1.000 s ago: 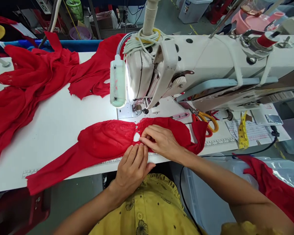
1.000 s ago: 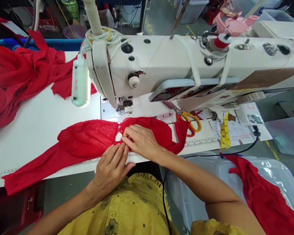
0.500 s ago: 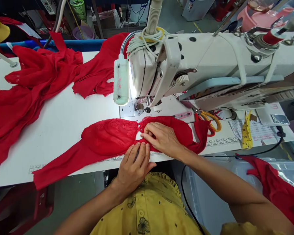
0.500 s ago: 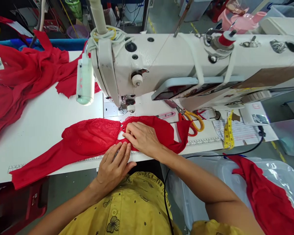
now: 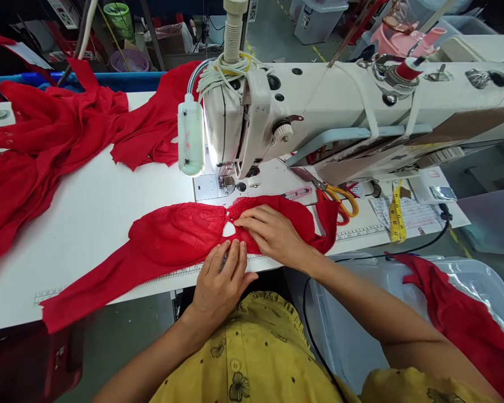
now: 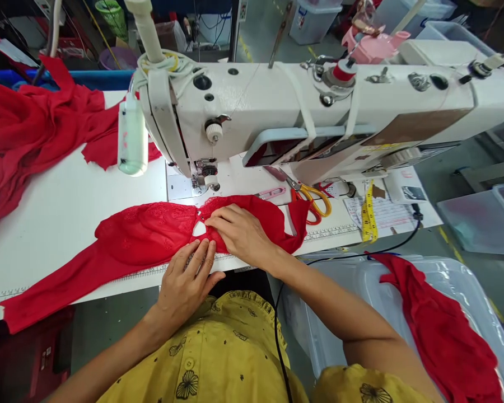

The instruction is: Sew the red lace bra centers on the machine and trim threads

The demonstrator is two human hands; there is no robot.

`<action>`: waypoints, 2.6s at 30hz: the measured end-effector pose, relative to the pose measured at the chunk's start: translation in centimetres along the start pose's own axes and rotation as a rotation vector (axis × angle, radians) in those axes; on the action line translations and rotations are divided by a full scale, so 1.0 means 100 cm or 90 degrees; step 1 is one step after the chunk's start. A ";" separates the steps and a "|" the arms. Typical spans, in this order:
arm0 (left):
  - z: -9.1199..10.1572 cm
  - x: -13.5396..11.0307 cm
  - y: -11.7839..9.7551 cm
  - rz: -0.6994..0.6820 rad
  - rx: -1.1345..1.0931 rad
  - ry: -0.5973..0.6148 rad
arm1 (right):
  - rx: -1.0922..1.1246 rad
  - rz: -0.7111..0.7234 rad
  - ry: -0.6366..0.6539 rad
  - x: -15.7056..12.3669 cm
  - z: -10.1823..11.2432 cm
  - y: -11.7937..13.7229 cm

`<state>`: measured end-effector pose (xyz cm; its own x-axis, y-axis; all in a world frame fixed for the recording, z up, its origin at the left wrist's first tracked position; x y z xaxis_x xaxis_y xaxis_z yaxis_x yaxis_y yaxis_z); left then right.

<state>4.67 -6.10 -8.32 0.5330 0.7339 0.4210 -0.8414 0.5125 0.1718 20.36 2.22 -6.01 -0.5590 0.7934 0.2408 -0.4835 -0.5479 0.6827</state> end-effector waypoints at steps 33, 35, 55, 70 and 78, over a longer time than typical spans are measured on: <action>-0.030 0.033 0.090 0.048 -0.147 0.123 | -0.127 -0.038 0.022 -0.001 -0.015 -0.001; -0.029 0.031 0.089 0.050 -0.153 0.124 | -0.125 -0.041 0.025 -0.003 -0.014 -0.002; -0.024 0.037 0.090 0.017 -0.128 0.163 | -0.097 -0.042 0.016 -0.004 -0.011 -0.003; -0.022 0.036 0.088 0.025 -0.115 0.167 | -0.147 -0.017 0.053 -0.003 -0.008 0.001; -0.022 0.036 0.087 0.029 -0.106 0.168 | -0.176 -0.012 0.042 -0.008 -0.009 0.000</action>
<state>-0.53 1.91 -7.27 0.5178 0.8374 0.1753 -0.8505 0.5259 0.0002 20.23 1.34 -6.81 -0.5864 0.7901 0.1785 -0.6541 -0.5919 0.4709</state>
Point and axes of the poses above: each hand's wrist, its own x-axis towards the middle knuckle, its own z-axis out of the back of the hand, y = z × x, the point moved 3 cm from there along x, towards the middle knuckle, and after that the axes turned 14 degrees about x, right-handed, at the moved point
